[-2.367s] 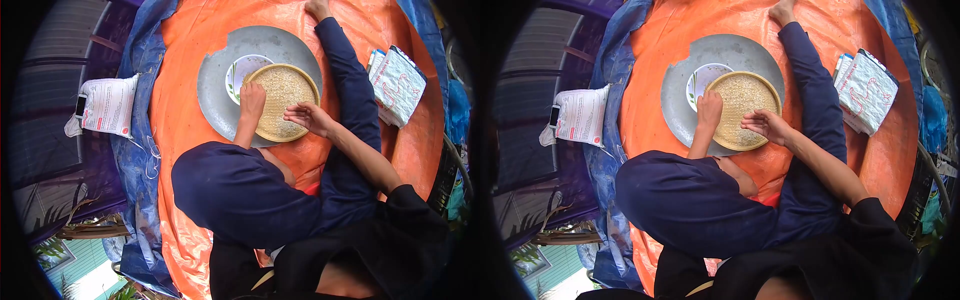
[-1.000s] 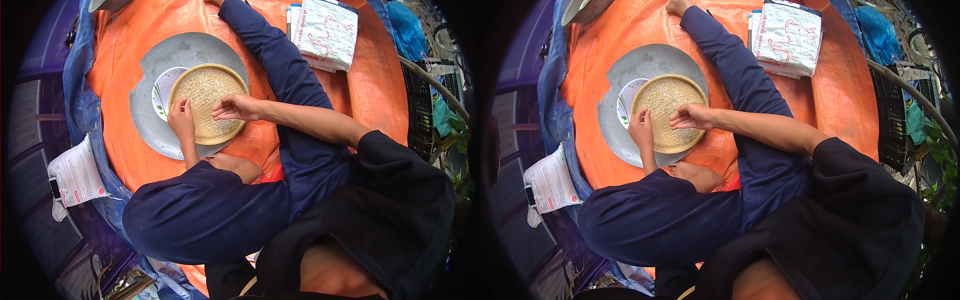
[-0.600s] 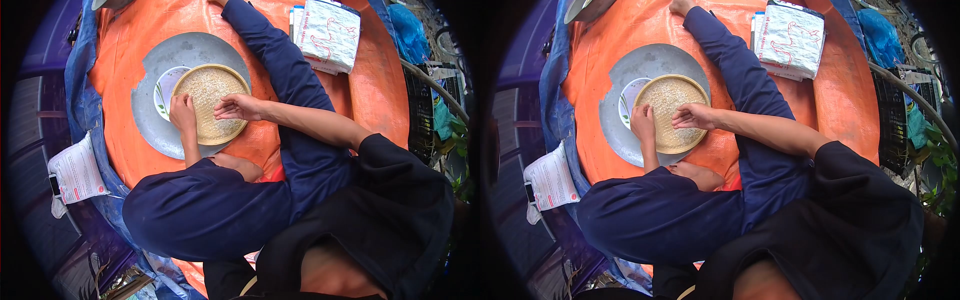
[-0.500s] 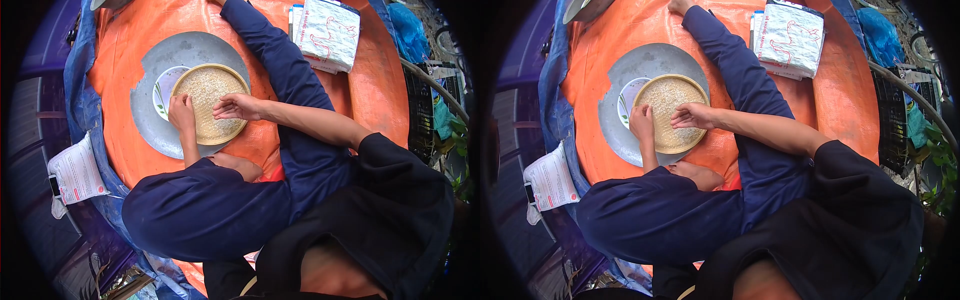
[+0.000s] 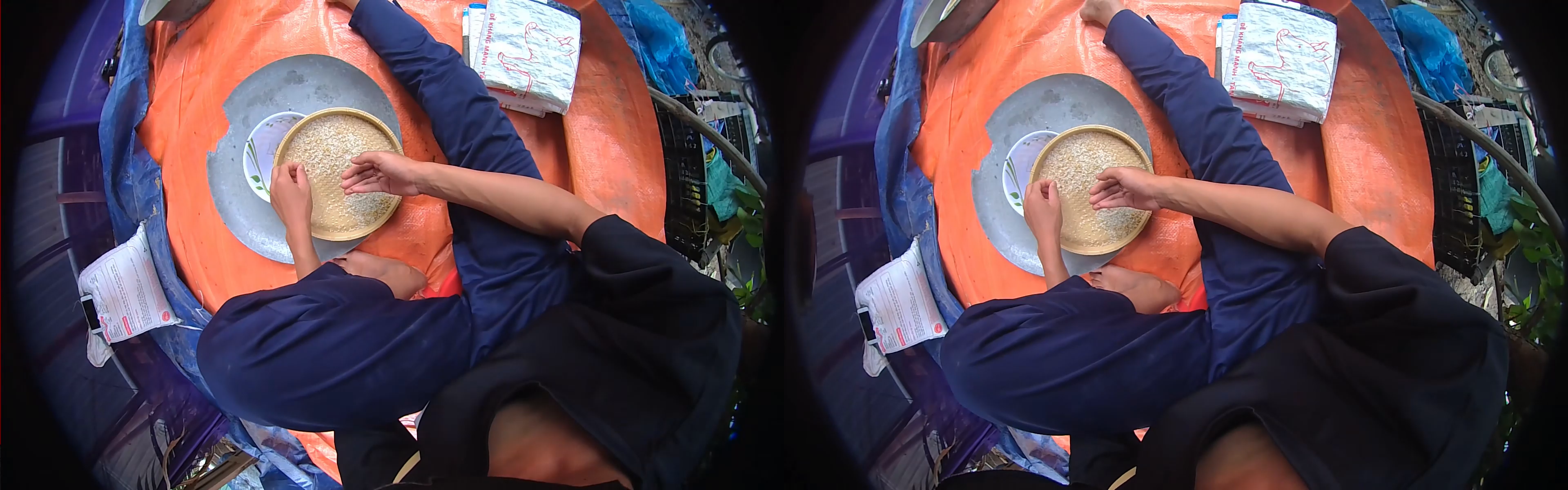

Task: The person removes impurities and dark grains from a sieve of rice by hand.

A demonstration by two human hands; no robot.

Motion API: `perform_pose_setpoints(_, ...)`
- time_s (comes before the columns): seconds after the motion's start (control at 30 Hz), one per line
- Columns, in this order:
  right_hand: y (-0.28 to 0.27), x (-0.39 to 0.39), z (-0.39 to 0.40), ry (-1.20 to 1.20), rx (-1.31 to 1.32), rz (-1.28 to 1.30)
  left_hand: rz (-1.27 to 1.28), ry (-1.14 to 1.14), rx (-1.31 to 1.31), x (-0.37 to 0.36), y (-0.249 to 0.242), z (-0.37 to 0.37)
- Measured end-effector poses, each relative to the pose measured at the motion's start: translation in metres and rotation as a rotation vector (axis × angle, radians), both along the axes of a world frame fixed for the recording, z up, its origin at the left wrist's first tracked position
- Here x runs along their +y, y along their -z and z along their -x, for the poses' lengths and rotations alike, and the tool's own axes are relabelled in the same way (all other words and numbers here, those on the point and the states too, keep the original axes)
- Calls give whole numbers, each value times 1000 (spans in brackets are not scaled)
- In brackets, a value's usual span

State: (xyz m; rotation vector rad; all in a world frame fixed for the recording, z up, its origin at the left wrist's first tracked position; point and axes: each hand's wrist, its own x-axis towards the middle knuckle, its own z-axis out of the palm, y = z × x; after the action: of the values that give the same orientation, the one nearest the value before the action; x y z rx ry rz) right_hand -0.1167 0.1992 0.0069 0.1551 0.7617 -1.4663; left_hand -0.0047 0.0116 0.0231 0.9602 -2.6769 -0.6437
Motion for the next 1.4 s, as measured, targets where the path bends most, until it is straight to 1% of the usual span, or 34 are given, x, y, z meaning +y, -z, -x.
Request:
perform_pose_setpoints(0.1, 5, -1, 0, 19, 22, -22, -345, 56, 143, 5, -4, -6)
perform_pose_setpoints(0.2, 11, -2, -1, 55, 15, -37, -615, 168, 103, 22, -12, -7)
perform_pose_setpoints(0.3, 10, -1, 0, 60, -23, -37, -430, 125, 131, 19, 1, -7)
perform_pose_setpoints(0.33, 7, 0, 0, 50, -11, -42, -331, 23, 147, 15, 4, -7)
perform_pose_setpoints(0.43, 4, 0, -2, 23, 11, -45, -51, -50, 56, 8, 0, -6)
perform_pose_setpoints(0.67, 5, 1, -2, 7, 38, -35, 212, 31, -64, 3, 13, 8)
perform_pose_setpoints(0.77, 7, -1, -2, 3, 50, -38, 242, 30, -89, 4, 11, 10)
perform_pose_setpoints(0.87, 5, 0, -3, -8, 60, -30, 217, 4, -129, 5, 9, 15)
perform_pose_setpoints(1.0, 8, -2, -2, -40, 27, -10, 248, -27, -151, 4, 8, 16)
perform_pose_setpoints(1.17, -4, -1, 0, -42, 55, -16, 256, -65, -238, 5, -1, 20)
perform_pose_setpoints(1.27, -7, 0, 1, -38, 46, -9, 292, -84, -236, 5, 4, 22)
perform_pose_setpoints(1.37, -8, 1, 2, -42, 52, -5, 277, -84, -324, 9, 1, 24)
perform_pose_setpoints(1.4, -7, 1, 1, -44, 59, -6, 303, -80, -315, 10, 1, 24)
